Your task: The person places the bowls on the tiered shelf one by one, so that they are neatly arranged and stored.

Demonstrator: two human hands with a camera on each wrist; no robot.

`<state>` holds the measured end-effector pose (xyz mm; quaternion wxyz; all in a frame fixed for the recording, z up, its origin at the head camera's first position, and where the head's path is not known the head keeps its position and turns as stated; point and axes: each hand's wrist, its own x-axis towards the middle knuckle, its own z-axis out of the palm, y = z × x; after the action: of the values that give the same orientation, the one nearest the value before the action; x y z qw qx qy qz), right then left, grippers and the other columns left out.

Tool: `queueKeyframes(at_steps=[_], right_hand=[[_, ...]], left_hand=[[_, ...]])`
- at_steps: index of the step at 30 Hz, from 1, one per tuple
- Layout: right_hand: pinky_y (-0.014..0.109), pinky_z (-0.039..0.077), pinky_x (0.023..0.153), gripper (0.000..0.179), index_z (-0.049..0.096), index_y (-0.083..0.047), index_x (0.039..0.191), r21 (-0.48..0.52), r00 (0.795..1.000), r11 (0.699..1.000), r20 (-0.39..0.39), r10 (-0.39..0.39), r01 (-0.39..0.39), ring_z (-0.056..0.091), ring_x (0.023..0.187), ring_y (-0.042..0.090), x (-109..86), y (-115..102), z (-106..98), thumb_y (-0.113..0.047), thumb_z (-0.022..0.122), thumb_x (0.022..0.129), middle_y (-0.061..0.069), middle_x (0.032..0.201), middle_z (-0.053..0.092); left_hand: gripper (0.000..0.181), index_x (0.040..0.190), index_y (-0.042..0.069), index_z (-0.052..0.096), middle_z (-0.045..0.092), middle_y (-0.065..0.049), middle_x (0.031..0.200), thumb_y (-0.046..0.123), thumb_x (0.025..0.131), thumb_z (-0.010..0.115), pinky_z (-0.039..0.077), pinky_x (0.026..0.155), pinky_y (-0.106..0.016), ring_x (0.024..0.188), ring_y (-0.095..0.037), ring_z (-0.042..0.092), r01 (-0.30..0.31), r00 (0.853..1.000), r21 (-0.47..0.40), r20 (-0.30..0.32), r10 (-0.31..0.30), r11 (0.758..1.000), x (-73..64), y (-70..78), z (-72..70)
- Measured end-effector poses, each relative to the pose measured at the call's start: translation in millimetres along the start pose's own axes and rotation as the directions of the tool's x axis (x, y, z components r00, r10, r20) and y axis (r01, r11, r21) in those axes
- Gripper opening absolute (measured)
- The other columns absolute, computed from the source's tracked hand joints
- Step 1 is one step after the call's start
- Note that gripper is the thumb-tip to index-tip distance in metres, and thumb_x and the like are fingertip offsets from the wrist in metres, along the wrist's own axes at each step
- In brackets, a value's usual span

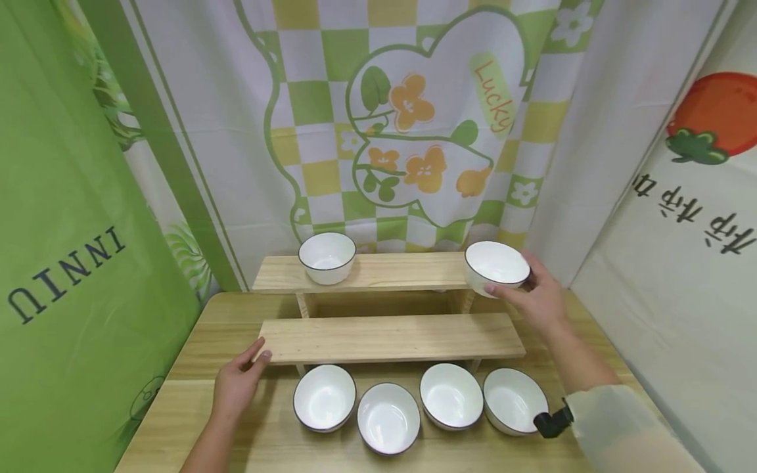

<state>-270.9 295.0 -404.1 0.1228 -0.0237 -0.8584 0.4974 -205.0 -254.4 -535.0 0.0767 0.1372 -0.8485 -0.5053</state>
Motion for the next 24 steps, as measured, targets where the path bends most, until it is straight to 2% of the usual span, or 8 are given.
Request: queueKeyframes(at_steps=[4,9,14,18,24], right_hand=[[0.045,0.043,0.112,0.113,0.021,-0.015,0.167,0.021,1.000,1.000,0.001,0.001,-0.001,0.048,0.140,0.036,0.3,-3,9,-0.044,0.090,0.081,0.021,0.160,0.042],[0.048,0.040,0.116,0.116,0.025,-0.017,0.166,0.092,1.000,0.996,0.006,0.003,-0.003,0.047,0.141,0.032,5.0,-6,22,-0.044,0.093,0.077,0.016,0.161,0.042],[0.049,0.037,0.117,0.117,0.025,-0.016,0.166,0.126,1.000,0.992,0.021,-0.017,0.014,0.047,0.142,0.034,9.9,-8,34,-0.040,0.095,0.075,0.020,0.160,0.042],[0.047,0.035,0.119,0.117,0.026,-0.016,0.166,0.123,0.999,0.992,0.031,-0.028,0.024,0.045,0.142,0.033,12.5,-11,44,-0.039,0.096,0.074,0.018,0.164,0.036],[0.045,0.037,0.116,0.120,0.027,-0.015,0.166,0.107,0.998,0.994,0.044,-0.039,0.034,0.051,0.136,0.031,15.4,-19,59,-0.043,0.096,0.072,0.019,0.158,0.045]], left_hand=[[0.060,0.145,0.016,0.062,0.054,-0.017,0.148,0.053,0.099,0.067,0.041,0.114,-0.054,0.139,-0.042,0.050,-0.006,1.000,0.014,0.003,0.006,1.000,-0.1,0.2,-0.2],[0.060,0.146,0.016,0.061,0.054,-0.020,0.148,0.053,0.099,0.066,0.040,0.114,-0.055,0.139,-0.043,0.049,-0.003,1.000,0.024,0.004,0.003,1.000,-0.5,0.8,-0.5],[0.059,0.146,0.016,0.061,0.054,-0.020,0.147,0.052,0.099,0.066,0.041,0.113,-0.055,0.139,-0.042,0.050,-0.005,1.000,0.020,0.004,0.005,1.000,-0.8,0.7,0.0],[0.058,0.145,0.016,0.062,0.056,-0.019,0.146,0.051,0.099,0.067,0.043,0.112,-0.054,0.137,-0.041,0.051,-0.009,1.000,0.017,0.001,0.009,1.000,-0.4,0.7,0.8],[0.058,0.145,0.016,0.062,0.057,-0.021,0.144,0.051,0.099,0.067,0.043,0.112,-0.055,0.136,-0.042,0.052,-0.008,1.000,0.017,-0.006,0.008,1.000,-0.9,0.7,0.4]])
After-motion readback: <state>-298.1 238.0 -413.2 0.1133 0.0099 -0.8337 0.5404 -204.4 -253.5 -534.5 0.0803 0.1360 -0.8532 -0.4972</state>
